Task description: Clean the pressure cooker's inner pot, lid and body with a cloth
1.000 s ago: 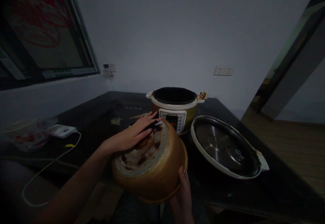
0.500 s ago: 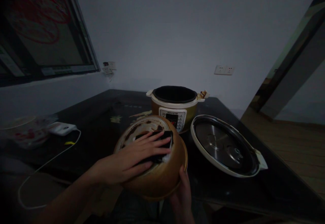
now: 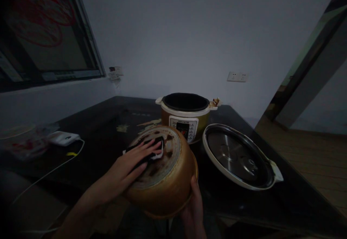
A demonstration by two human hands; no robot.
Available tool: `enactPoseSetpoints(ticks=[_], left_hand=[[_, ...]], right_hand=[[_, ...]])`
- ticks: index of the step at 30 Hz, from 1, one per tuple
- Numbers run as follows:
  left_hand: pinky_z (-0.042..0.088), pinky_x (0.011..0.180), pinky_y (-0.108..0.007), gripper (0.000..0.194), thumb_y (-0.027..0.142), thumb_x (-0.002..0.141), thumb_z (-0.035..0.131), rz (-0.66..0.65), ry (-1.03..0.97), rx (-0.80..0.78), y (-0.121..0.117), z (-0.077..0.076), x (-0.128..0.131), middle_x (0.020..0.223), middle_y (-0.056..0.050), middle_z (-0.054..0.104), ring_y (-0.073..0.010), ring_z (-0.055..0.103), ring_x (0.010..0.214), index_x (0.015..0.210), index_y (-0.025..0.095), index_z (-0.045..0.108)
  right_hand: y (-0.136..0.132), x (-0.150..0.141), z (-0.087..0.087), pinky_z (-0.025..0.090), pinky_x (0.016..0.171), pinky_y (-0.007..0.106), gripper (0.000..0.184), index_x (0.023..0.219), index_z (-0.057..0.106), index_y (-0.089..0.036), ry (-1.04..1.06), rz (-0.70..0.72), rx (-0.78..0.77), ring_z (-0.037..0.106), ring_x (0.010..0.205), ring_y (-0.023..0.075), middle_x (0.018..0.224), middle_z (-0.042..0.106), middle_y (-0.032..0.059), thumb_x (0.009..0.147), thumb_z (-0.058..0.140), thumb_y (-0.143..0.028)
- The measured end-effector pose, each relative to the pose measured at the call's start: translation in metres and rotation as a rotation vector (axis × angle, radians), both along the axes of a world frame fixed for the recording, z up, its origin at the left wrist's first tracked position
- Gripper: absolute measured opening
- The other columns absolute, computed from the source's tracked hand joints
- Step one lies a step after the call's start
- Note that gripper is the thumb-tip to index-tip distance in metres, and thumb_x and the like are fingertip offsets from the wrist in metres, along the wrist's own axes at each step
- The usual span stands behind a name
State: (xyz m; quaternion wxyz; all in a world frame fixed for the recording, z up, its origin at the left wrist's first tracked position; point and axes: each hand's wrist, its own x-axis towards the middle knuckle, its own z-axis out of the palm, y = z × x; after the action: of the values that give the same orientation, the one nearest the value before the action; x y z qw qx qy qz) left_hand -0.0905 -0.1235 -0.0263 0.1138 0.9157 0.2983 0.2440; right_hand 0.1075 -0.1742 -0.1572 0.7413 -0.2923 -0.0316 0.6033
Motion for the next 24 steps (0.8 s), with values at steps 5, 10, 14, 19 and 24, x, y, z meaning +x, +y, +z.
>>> enactPoseSetpoints(ticks=[5,10,14,19,24], left_hand=[[0.03,0.116,-0.047,0.053,0.015,0.091,0.047,-0.177,0.115,0.139,-0.045,0.004,0.023,0.155,0.004,0.03,-0.0195,0.023,0.145,0.142,0.027,0.038],[0.031,0.115,-0.047,0.055,0.013,0.092,0.044,-0.1,0.076,0.162,-0.048,-0.002,0.02,0.155,0.001,0.032,-0.0191,0.025,0.144,0.144,0.026,0.035],[0.027,0.116,-0.049,0.044,0.023,0.097,0.039,0.136,-0.016,0.019,-0.021,-0.014,-0.004,0.151,-0.001,0.041,-0.0202,0.031,0.142,0.141,0.029,0.042],[0.023,0.117,-0.052,0.04,0.034,0.099,0.037,0.307,-0.337,-0.144,0.007,-0.039,-0.019,0.149,-0.005,0.044,-0.0228,0.031,0.142,0.137,0.025,0.048],[0.031,0.115,-0.051,0.035,0.031,0.098,0.039,0.485,-0.541,-0.052,-0.021,-0.057,-0.004,0.139,-0.004,0.056,-0.0236,0.041,0.137,0.13,0.027,0.053]], right_hand=[[-0.002,0.001,-0.003,0.055,0.081,0.042,0.043,0.086,0.076,-0.024,-0.018,0.043,-0.042,0.072,0.079,0.0258,0.09,0.077,0.0067,0.054,0.085,-0.05],[-0.005,0.0,-0.002,0.056,0.08,0.041,0.044,0.088,0.076,-0.025,-0.057,0.059,-0.025,0.072,0.083,0.0254,0.093,0.077,0.0054,0.056,0.081,-0.055],[-0.003,-0.001,-0.003,0.052,0.09,0.044,0.041,0.092,0.075,-0.026,-0.052,0.01,0.002,0.07,0.091,0.0256,0.098,0.076,0.0049,0.061,0.08,-0.052],[-0.001,0.001,-0.01,0.047,0.098,0.047,0.041,0.09,0.075,-0.025,-0.099,-0.013,-0.008,0.07,0.094,0.0266,0.094,0.077,0.0046,0.062,0.079,-0.054],[-0.003,-0.004,-0.006,0.051,0.093,0.045,0.043,0.093,0.074,-0.024,-0.105,-0.072,-0.017,0.071,0.089,0.0252,0.094,0.077,0.0048,0.062,0.08,-0.051]])
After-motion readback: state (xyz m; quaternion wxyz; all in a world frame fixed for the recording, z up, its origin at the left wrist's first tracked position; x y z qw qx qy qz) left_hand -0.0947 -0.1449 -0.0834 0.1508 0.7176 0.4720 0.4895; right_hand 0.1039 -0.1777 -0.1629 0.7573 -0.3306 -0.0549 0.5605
